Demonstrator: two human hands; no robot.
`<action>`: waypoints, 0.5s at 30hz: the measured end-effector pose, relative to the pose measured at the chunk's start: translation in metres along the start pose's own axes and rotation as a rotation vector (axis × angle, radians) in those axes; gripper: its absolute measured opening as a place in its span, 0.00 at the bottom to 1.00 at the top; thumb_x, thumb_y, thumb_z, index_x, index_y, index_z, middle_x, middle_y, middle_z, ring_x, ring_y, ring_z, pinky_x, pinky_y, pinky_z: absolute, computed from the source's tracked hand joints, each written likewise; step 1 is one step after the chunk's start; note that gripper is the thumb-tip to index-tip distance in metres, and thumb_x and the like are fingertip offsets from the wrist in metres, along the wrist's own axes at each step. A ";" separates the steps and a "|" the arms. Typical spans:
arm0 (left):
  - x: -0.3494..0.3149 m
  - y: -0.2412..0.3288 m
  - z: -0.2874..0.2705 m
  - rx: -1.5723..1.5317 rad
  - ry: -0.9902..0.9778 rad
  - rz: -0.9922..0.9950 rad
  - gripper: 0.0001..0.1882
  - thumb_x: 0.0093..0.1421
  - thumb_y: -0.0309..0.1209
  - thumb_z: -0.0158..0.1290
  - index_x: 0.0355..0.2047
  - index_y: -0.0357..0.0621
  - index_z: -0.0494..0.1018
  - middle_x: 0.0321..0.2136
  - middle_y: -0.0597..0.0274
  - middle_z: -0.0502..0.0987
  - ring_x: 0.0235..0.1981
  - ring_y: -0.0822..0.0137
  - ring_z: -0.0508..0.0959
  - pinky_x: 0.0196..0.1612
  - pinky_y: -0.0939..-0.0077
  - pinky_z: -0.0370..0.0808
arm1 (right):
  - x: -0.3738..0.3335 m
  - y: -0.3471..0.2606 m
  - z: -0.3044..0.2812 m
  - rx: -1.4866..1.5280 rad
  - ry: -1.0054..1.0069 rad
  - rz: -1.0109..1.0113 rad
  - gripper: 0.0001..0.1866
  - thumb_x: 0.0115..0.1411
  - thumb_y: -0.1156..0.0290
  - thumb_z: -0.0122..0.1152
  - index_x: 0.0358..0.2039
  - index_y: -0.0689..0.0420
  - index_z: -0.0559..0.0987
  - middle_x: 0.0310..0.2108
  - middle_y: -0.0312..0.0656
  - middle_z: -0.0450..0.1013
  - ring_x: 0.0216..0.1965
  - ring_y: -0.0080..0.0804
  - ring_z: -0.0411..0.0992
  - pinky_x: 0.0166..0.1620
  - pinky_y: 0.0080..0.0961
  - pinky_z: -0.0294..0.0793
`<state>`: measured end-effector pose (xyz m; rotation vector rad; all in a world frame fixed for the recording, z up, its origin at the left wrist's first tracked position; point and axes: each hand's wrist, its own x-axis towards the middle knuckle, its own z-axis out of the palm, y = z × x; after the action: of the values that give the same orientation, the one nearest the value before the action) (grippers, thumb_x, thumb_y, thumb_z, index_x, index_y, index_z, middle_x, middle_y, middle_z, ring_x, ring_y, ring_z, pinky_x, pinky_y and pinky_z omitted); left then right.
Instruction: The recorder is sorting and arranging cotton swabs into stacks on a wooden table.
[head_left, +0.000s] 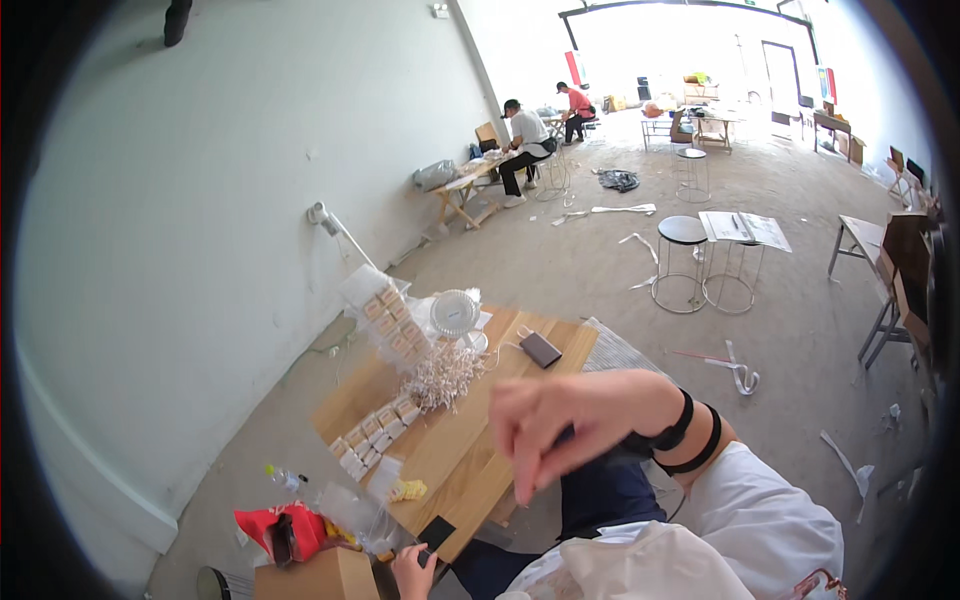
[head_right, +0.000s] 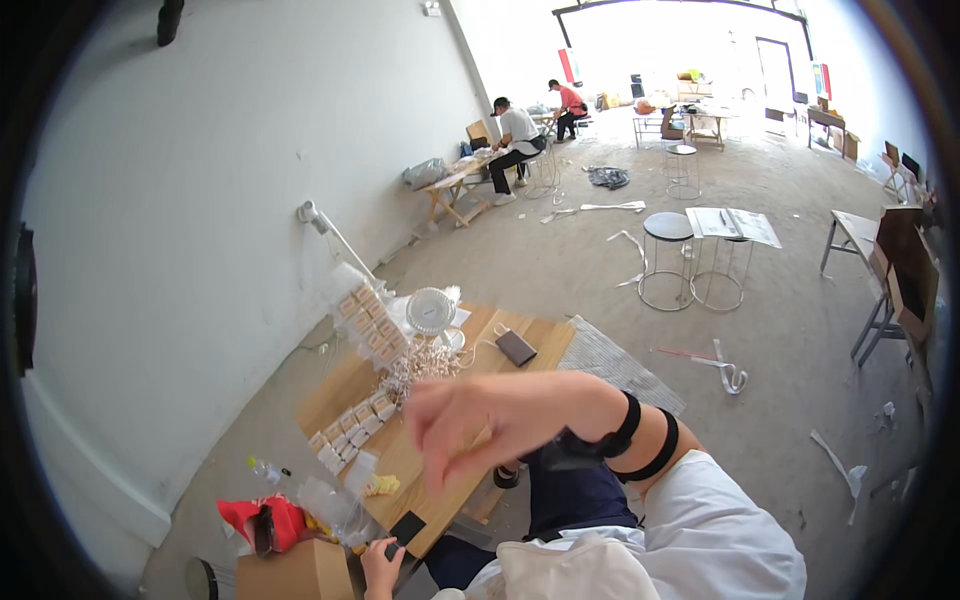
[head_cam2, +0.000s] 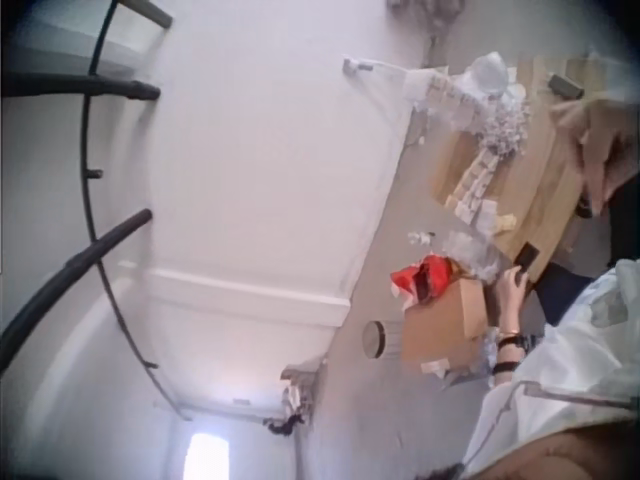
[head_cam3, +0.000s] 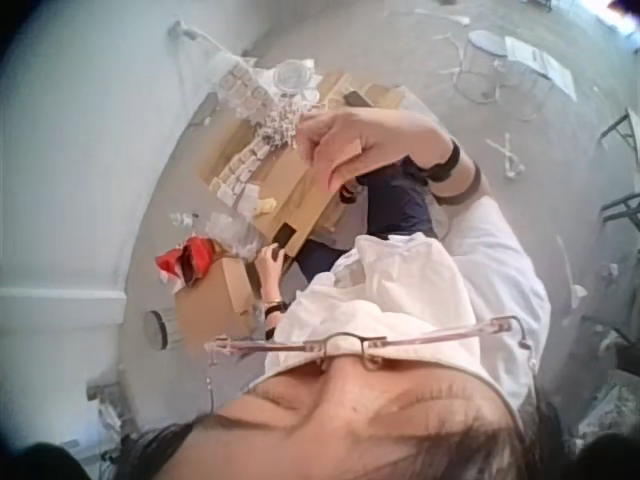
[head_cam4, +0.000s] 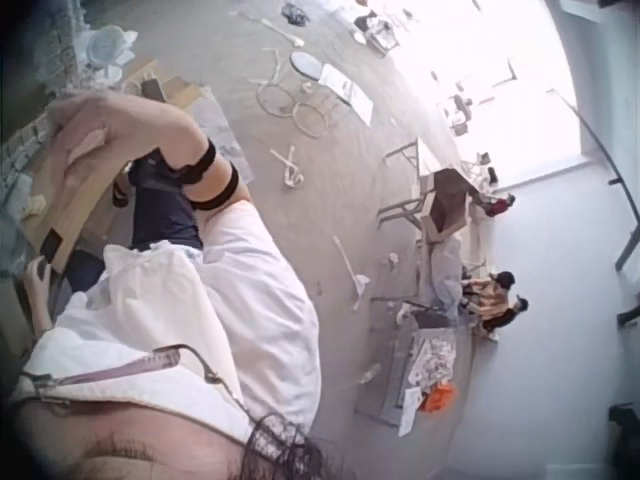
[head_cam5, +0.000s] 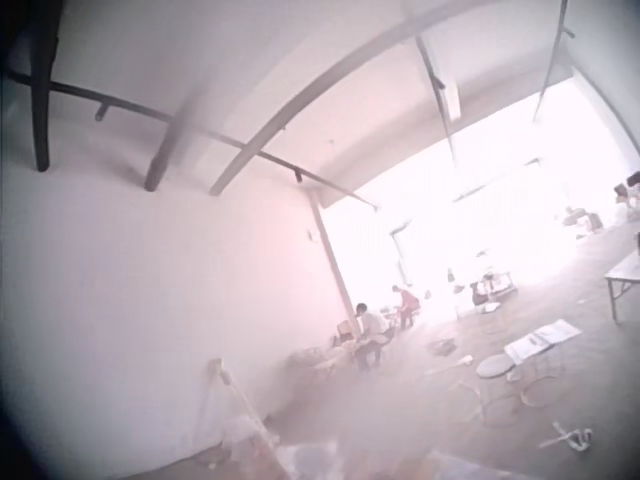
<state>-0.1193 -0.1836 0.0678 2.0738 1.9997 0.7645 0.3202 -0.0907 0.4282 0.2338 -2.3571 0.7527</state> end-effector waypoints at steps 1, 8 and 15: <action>-0.001 -0.004 -0.002 0.006 0.010 0.014 0.18 0.53 0.38 0.65 0.42 0.45 0.80 0.41 0.51 0.80 0.46 0.50 0.78 0.49 0.58 0.74 | 0.009 -0.014 0.001 0.067 -0.044 -0.080 0.06 0.63 0.69 0.64 0.37 0.55 0.85 0.35 0.37 0.72 0.40 0.37 0.68 0.48 0.33 0.65; 0.003 -0.010 -0.017 0.127 -0.086 0.046 0.22 0.61 0.41 0.60 0.52 0.47 0.74 0.47 0.42 0.78 0.49 0.47 0.78 0.52 0.56 0.74 | 0.030 -0.043 -0.006 0.189 -0.096 -0.471 0.21 0.60 0.58 0.69 0.42 0.65 0.84 0.35 0.40 0.74 0.40 0.33 0.68 0.44 0.31 0.66; 0.018 0.027 -0.021 0.069 -0.093 0.032 0.16 0.64 0.39 0.56 0.46 0.42 0.78 0.45 0.46 0.79 0.48 0.46 0.79 0.51 0.57 0.75 | 0.020 -0.054 0.004 0.238 0.388 -0.561 0.17 0.61 0.59 0.69 0.36 0.62 0.86 0.28 0.35 0.70 0.30 0.30 0.64 0.34 0.26 0.59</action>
<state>-0.1052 -0.1739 0.1027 2.1419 1.9741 0.6006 0.3210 -0.1367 0.4633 0.7436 -1.7134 0.7154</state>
